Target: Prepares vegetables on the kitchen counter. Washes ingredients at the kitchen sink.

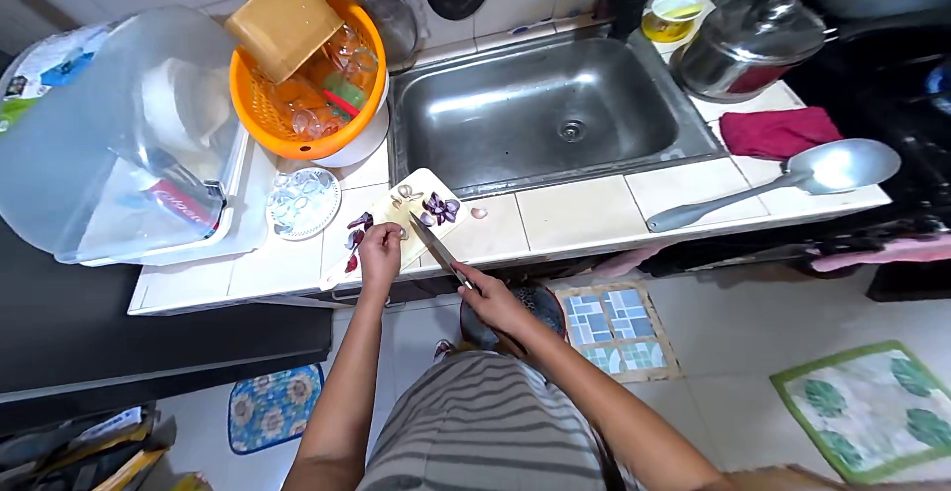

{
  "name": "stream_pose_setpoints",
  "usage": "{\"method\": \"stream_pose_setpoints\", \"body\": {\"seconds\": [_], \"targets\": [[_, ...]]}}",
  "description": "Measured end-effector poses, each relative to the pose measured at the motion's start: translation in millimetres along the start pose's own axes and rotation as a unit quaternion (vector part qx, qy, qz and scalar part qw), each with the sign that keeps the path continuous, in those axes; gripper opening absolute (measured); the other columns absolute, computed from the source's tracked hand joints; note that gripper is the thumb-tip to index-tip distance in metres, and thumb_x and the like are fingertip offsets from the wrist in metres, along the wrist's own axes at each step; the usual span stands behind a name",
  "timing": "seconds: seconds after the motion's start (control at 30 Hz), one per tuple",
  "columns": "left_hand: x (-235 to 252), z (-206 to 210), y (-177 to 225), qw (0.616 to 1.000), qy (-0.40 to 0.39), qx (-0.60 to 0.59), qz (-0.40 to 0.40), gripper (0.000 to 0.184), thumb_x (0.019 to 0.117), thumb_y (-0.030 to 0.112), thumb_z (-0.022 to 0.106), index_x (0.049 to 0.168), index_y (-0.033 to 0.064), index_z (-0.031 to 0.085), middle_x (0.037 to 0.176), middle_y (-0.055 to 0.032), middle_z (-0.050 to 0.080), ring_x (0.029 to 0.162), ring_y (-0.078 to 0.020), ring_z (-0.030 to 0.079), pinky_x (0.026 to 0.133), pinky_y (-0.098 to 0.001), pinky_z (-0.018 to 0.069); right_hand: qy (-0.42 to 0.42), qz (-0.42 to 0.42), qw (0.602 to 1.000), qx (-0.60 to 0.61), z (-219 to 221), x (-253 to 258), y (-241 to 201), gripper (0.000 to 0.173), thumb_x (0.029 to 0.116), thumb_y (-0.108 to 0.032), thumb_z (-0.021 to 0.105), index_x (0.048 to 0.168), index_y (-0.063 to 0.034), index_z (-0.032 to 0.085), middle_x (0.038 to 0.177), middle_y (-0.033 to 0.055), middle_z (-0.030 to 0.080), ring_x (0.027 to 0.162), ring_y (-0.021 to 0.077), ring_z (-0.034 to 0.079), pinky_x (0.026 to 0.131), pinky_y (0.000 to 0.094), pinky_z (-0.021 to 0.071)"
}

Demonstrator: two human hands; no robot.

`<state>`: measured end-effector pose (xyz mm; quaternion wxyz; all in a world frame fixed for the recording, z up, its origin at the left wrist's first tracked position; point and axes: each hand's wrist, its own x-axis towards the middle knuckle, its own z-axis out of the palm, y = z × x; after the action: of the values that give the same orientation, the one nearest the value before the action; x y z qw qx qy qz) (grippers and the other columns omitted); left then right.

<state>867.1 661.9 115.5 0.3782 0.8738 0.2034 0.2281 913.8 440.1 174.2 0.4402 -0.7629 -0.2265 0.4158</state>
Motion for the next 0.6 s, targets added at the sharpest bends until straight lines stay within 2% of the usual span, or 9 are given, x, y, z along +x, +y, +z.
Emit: {"method": "stream_pose_setpoints", "body": {"seconds": [0.1, 0.17, 0.23, 0.3, 0.37, 0.43, 0.53, 0.6], "targets": [[-3, -5, 1, 0.996, -0.025, -0.020, -0.086, 0.020, 0.1010, 0.001, 0.055, 0.110, -0.0079, 0.070, 0.107, -0.0232, 0.069, 0.096, -0.0284, 0.066, 0.090, -0.0433, 0.0525, -0.002, -0.004, 1.000, -0.014, 1, -1, -1, 0.051, 0.1103, -0.011, 0.039, 0.160, -0.0069, 0.031, 0.128, 0.0265, 0.061, 0.087, 0.0264, 0.061, 0.081, 0.0394, 0.0504], [-6, -8, 3, 0.994, -0.030, 0.009, -0.105, 0.023, 0.1013, 0.000, 0.053, 0.113, -0.0071, 0.071, 0.112, -0.0256, 0.069, 0.104, -0.0333, 0.066, 0.096, -0.0469, 0.0507, -0.003, -0.011, 1.000, -0.022, 0, -2, 0, 0.051, 0.1099, -0.010, 0.039, 0.160, -0.0058, 0.031, 0.133, 0.0272, 0.059, 0.093, 0.0283, 0.062, 0.085, 0.0405, 0.0504], [-10, -8, -2, 0.996, -0.024, 0.059, -0.065, 0.024, 0.0994, -0.001, 0.053, 0.113, -0.0086, 0.072, 0.110, -0.0290, 0.068, 0.105, -0.0391, 0.066, 0.096, -0.0508, 0.0508, -0.004, -0.011, 1.000, -0.026, 1, -1, 1, 0.051, 0.1098, -0.010, 0.039, 0.160, -0.0058, 0.031, 0.134, 0.0269, 0.059, 0.093, 0.0285, 0.062, 0.086, 0.0403, 0.0505], [-12, -8, -6, 0.995, -0.018, 0.094, -0.020, 0.024, 0.0986, 0.003, 0.059, 0.113, -0.0109, 0.072, 0.108, -0.0310, 0.069, 0.103, -0.0424, 0.067, 0.095, -0.0529, 0.0521, -0.007, -0.010, 1.000, -0.027, 2, 0, 2, 0.051, 0.1099, -0.010, 0.039, 0.160, -0.0061, 0.031, 0.132, 0.0267, 0.060, 0.091, 0.0278, 0.062, 0.084, 0.0402, 0.0505], [-11, -12, -3, 0.994, -0.026, 0.109, -0.010, 0.025, 0.0974, 0.006, 0.065, 0.115, -0.0112, 0.071, 0.109, -0.0310, 0.068, 0.103, -0.0435, 0.067, 0.096, -0.0541, 0.0517, -0.009, -0.010, 1.000, -0.028, 2, 1, 3, 0.051, 0.1098, -0.010, 0.039, 0.160, -0.0059, 0.032, 0.132, 0.0269, 0.060, 0.092, 0.0282, 0.062, 0.084, 0.0408, 0.0503], [-5, -16, 3, 0.991, -0.048, 0.126, -0.020, 0.024, 0.0979, 0.005, 0.064, 0.116, -0.0084, 0.071, 0.112, -0.0298, 0.067, 0.107, -0.0431, 0.065, 0.098, -0.0538, 0.0504, -0.006, -0.015, 0.999, -0.029, 3, 1, 2, 0.051, 0.1094, -0.009, 0.040, 0.159, -0.0049, 0.033, 0.133, 0.0281, 0.060, 0.095, 0.0308, 0.063, 0.087, 0.0427, 0.0506], [9, -19, 9, 0.978, -0.110, 0.179, -0.003, 0.024, 0.0994, 0.000, 0.058, 0.118, -0.0022, 0.074, 0.117, -0.0281, 0.066, 0.112, -0.0432, 0.064, 0.100, -0.0549, 0.0492, -0.006, -0.018, 0.999, -0.035, 3, 2, 0, 0.051, 0.1094, -0.009, 0.040, 0.160, -0.0046, 0.032, 0.132, 0.0285, 0.060, 0.097, 0.0317, 0.063, 0.088, 0.0433, 0.0502], [23, -23, 10, 0.956, -0.198, 0.215, 0.008, 0.030, 0.0997, 0.000, 0.057, 0.127, 0.0019, 0.070, 0.130, -0.0271, 0.059, 0.116, -0.0430, 0.062, 0.100, -0.0553, 0.0496, -0.006, -0.018, 0.999, -0.034, 3, 2, -1, 0.051, 0.1094, -0.009, 0.040, 0.160, -0.0049, 0.032, 0.133, 0.0283, 0.059, 0.099, 0.0320, 0.063, 0.090, 0.0433, 0.0497]]}}
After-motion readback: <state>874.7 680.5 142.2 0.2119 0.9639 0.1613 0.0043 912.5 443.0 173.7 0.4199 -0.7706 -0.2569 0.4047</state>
